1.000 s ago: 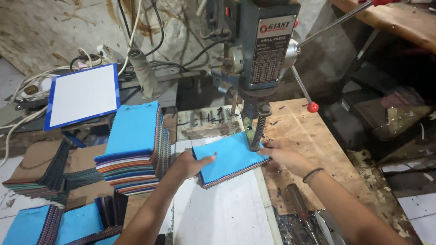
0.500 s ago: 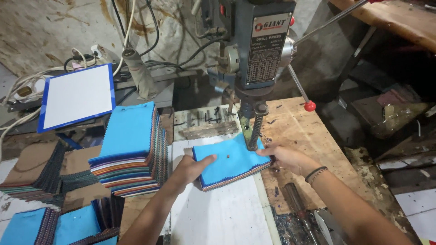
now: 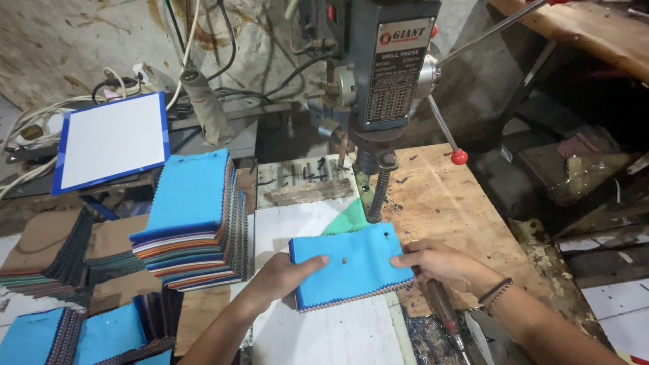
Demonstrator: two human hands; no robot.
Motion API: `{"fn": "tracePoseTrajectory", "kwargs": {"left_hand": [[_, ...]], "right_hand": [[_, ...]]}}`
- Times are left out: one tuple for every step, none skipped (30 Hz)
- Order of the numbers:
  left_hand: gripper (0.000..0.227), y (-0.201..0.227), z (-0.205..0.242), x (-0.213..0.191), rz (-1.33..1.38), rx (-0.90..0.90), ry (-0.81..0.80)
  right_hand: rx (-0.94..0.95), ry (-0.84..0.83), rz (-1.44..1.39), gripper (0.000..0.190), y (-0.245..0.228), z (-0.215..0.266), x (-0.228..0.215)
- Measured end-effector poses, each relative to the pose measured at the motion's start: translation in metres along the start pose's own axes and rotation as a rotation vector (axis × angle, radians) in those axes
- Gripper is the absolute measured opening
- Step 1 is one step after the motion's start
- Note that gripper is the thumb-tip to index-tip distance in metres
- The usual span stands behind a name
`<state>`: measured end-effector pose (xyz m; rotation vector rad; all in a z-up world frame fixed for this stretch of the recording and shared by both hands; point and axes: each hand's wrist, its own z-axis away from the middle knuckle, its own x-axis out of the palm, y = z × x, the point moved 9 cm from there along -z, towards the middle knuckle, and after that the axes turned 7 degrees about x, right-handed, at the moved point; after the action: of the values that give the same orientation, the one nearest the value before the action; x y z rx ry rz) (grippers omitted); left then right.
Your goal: Stacking fabric or paper swatches and using a drill press to create holes for binding.
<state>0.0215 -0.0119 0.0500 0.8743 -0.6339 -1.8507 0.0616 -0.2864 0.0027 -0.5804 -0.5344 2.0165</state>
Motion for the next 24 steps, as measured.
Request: {"fn": "tracePoseTrajectory", "kwargs": {"left_hand": [[0.067, 0.003, 0.002, 0.002, 0.012, 0.017, -0.015], [0.067, -0.001, -0.001, 0.002, 0.013, 0.018, -0.014], [0.063, -0.002, -0.004, 0.003, 0.032, 0.040, -0.023], [0.060, -0.003, -0.007, 0.004, 0.050, 0.061, -0.033], [0.060, -0.003, -0.006, 0.004, 0.049, 0.061, -0.034], [0.058, -0.003, -0.004, 0.002, 0.012, 0.057, -0.026], [0.058, -0.004, -0.002, 0.001, -0.024, 0.054, -0.018], [0.058, -0.006, -0.004, 0.001, -0.023, 0.054, -0.018], [0.064, -0.012, -0.005, -0.001, -0.024, 0.015, 0.008], [0.070, -0.019, -0.007, -0.002, -0.023, -0.024, 0.031], [0.070, -0.018, -0.005, 0.001, -0.022, -0.025, 0.028], [0.073, -0.019, -0.002, 0.002, -0.024, -0.044, 0.037], [0.076, -0.019, 0.001, 0.003, -0.027, -0.062, 0.046], [0.076, -0.020, 0.001, 0.005, -0.024, -0.063, 0.043], [0.076, -0.021, 0.002, 0.008, -0.016, -0.072, 0.035], [0.076, -0.021, 0.002, 0.011, -0.009, -0.080, 0.025], [0.076, -0.034, -0.004, 0.014, -0.007, -0.080, 0.021], [0.074, -0.039, -0.010, 0.016, 0.036, -0.001, 0.029], [0.073, -0.044, -0.017, 0.018, 0.080, 0.078, 0.036], [0.073, -0.040, 0.002, 0.015, 0.077, 0.075, 0.036], [0.070, -0.044, 0.021, 0.014, 0.115, -0.024, 0.038], [0.068, -0.048, 0.043, 0.010, 0.143, -0.126, 0.042], [0.068, -0.052, 0.046, 0.007, 0.131, -0.132, 0.044], [0.079, -0.060, 0.049, 0.004, 0.079, -0.198, 0.032]], "right_hand": [[0.010, 0.015, -0.044, 0.086, 0.003, 0.000, -0.002], [0.009, 0.015, -0.043, 0.086, 0.000, 0.003, 0.000], [-0.002, 0.023, -0.074, 0.082, -0.003, 0.005, 0.001], [-0.011, 0.031, -0.107, 0.079, -0.005, 0.008, 0.003], [-0.011, 0.032, -0.108, 0.079, -0.008, 0.010, 0.003], [-0.049, -0.006, -0.119, 0.055, -0.014, 0.013, 0.008], [-0.087, -0.044, -0.131, 0.034, -0.020, 0.015, 0.012], [-0.087, -0.044, -0.131, 0.034, -0.022, 0.017, 0.013], [-0.075, -0.062, -0.111, 0.041, -0.023, 0.018, 0.016], [-0.060, -0.078, -0.092, 0.049, -0.023, 0.020, 0.017], [-0.057, -0.077, -0.092, 0.049, -0.014, 0.007, 0.012], [-0.125, -0.080, -0.054, 0.031, -0.011, -0.003, 0.008], [-0.192, -0.084, -0.016, 0.051, -0.007, -0.014, 0.004], [-0.189, -0.083, -0.015, 0.051, -0.013, -0.002, 0.008], [-0.092, -0.027, -0.004, 0.038, -0.010, 0.007, 0.007], [0.004, 0.029, 0.006, 0.068, -0.007, 0.018, 0.006], [0.008, 0.032, 0.006, 0.068, 0.000, 0.014, 0.003], [-0.035, -0.030, 0.044, 0.053, 0.003, 0.010, 0.006], [-0.078, -0.092, 0.083, 0.040, 0.007, 0.006, 0.009], [-0.077, -0.095, 0.080, 0.040, 0.008, 0.009, 0.015], [-0.112, -0.184, 0.078, 0.062, 0.006, 0.015, 0.027], [-0.150, -0.276, 0.067, 0.090, 0.005, 0.021, 0.044], [-0.152, -0.282, 0.055, 0.090, 0.007, 0.023, 0.051], [-0.147, -0.272, 0.129, 0.046, 0.007, 0.024, 0.056]]}}
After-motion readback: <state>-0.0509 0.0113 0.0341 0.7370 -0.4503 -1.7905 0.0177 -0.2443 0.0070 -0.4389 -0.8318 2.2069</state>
